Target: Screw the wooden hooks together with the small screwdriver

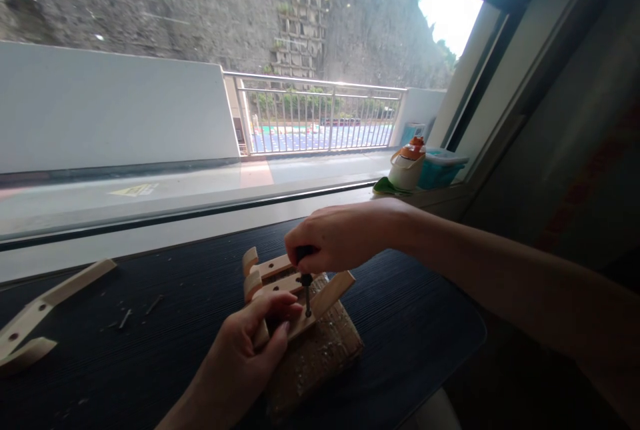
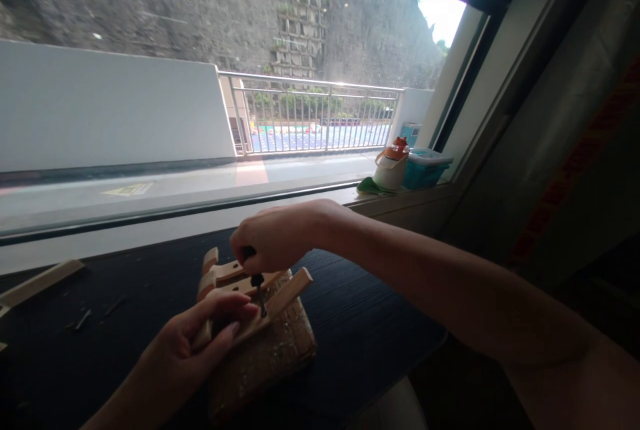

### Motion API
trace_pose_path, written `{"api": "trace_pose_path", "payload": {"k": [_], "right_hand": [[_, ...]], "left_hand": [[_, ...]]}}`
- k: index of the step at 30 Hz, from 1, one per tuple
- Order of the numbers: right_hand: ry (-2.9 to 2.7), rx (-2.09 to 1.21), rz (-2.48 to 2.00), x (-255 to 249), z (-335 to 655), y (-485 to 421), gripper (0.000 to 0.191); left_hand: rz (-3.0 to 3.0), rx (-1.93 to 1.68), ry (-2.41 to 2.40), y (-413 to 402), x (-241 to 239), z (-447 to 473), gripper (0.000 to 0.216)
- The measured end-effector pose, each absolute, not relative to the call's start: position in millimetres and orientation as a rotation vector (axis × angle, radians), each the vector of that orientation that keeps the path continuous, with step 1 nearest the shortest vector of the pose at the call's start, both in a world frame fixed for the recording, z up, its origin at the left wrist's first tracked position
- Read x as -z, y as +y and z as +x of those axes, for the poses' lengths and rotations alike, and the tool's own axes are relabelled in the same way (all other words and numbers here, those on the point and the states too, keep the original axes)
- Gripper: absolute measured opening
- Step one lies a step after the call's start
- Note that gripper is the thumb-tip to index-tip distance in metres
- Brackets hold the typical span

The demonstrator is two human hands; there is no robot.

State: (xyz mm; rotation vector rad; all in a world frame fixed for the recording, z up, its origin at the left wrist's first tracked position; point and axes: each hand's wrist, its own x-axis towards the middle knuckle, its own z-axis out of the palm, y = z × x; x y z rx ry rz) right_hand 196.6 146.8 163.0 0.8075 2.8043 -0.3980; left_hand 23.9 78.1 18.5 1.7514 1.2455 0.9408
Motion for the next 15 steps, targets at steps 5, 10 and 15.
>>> {"api": "trace_pose_path", "payload": {"k": [5,10,15], "right_hand": [[2.809,0.353,0.899,-161.2,195.8,145.7,0.027],[2.828,0.291,0.839,-168.5,195.6,141.1,0.026],[2.870,0.391,0.718,-167.9,198.3,145.8,0.020]], "left_hand": [[1.779,-0.954,1.261,77.5,-21.5,25.2,0.025],[1.784,-0.968,1.266,75.8,-21.5,24.5,0.024],[1.794,-0.950,1.242,76.6,-19.1,22.9,0.023]]}}
